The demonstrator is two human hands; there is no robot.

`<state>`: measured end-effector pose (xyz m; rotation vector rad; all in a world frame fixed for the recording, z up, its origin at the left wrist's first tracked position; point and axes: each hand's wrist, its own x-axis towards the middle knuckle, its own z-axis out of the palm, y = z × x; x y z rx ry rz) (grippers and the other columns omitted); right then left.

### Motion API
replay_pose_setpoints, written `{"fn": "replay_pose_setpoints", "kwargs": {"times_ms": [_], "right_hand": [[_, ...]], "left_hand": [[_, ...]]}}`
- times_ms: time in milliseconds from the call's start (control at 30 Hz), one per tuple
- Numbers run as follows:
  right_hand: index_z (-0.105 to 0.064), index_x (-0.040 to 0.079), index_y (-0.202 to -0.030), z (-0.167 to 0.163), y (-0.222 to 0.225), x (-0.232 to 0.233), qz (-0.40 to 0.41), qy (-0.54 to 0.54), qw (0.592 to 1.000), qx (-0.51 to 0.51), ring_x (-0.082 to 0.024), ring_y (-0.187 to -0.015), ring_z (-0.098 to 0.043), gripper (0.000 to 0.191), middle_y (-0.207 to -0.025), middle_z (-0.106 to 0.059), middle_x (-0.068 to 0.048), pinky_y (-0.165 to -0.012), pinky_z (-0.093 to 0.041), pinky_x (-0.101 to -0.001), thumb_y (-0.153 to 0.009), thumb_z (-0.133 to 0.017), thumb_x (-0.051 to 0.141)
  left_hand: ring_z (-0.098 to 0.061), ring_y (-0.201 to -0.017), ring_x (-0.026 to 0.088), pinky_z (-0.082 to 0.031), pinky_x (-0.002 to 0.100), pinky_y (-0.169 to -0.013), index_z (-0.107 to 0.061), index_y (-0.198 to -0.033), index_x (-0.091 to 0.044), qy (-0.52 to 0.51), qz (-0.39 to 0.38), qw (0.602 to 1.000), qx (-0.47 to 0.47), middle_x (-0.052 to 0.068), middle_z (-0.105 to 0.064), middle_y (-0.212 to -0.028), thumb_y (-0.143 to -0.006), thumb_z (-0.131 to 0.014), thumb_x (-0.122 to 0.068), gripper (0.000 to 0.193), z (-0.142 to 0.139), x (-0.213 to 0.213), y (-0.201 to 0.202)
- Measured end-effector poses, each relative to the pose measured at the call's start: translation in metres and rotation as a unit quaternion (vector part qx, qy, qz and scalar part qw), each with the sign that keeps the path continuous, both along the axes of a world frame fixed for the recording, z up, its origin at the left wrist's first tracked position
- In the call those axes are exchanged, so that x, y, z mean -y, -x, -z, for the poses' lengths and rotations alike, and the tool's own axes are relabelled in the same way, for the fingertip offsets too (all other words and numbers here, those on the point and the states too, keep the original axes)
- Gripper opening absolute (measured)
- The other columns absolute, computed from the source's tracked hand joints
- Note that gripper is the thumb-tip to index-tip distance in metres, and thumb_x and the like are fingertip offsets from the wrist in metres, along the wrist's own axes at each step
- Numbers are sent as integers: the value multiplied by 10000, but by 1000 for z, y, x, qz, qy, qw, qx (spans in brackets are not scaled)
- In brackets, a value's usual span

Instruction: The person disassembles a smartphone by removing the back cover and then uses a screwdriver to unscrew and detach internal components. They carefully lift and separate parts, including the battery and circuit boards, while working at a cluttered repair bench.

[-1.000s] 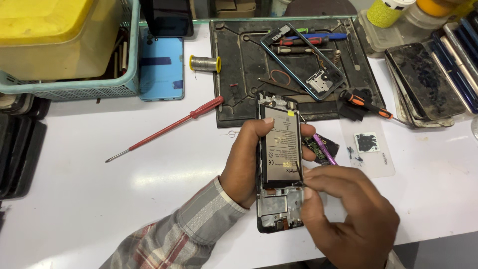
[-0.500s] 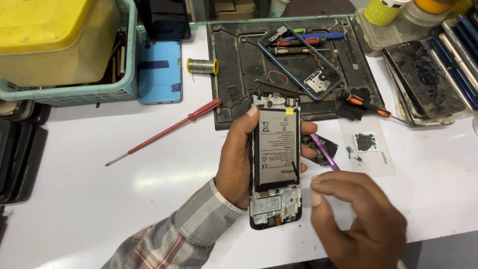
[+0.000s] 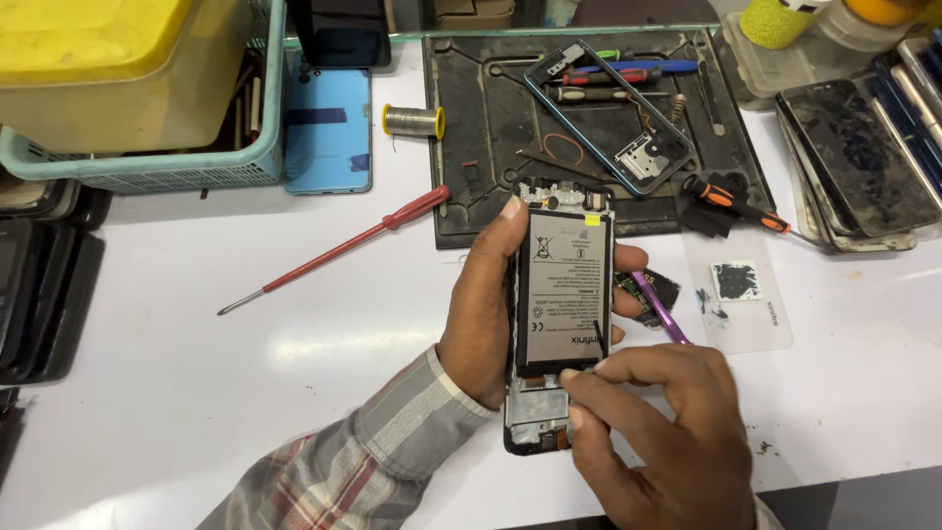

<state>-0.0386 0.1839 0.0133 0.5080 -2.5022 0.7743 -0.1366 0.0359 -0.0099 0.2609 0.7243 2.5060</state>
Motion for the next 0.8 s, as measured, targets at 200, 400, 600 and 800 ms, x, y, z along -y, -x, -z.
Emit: {"fn": "replay_pose_setpoints", "kwargs": {"times_ms": [200,400,600,800], "right_hand": [[-766,165,-1002,5,0,-7,6,29,999,40,-192,-935,-631,288,-983,-648,-45,-806,-526,-352,-722,-782,99],[-712,64,-1126,-11,12,-27,105,89,990,24,-208,-1033,-692,300,-1108,-662,-100,-904,-553,-331,-830,-757,52],[-682,3,-1157,-30,28,-36,73,106,991,-22,-231,-1072,-668,326,-1159,-642,-151,-903,-541,-323,-837,-748,-2],[-701,19,-1137,-38,34,-29,49,114,992,-29,-200,-1025,-665,327,-1124,-633,-127,-864,-557,-289,-817,-762,-4]], "left_hand": [[-693,-997,274,-608,402,-800,-531,-1382,-10,-10,25,1000,0,237,-657,-1249,-1081,-224,-663,782,4,0,2],[-687,-977,251,-599,373,-824,-535,-1434,4,28,57,998,-26,236,-669,-1260,-1092,-194,-639,805,3,0,-1],[-699,-955,262,-604,383,-822,-516,-1472,17,58,97,992,-63,241,-672,-1242,-1099,-188,-587,782,-1,4,-5],[-707,-996,269,-600,377,-854,-518,-1464,24,68,135,987,-53,220,-672,-1212,-1095,-232,-582,765,3,7,-9]]}}
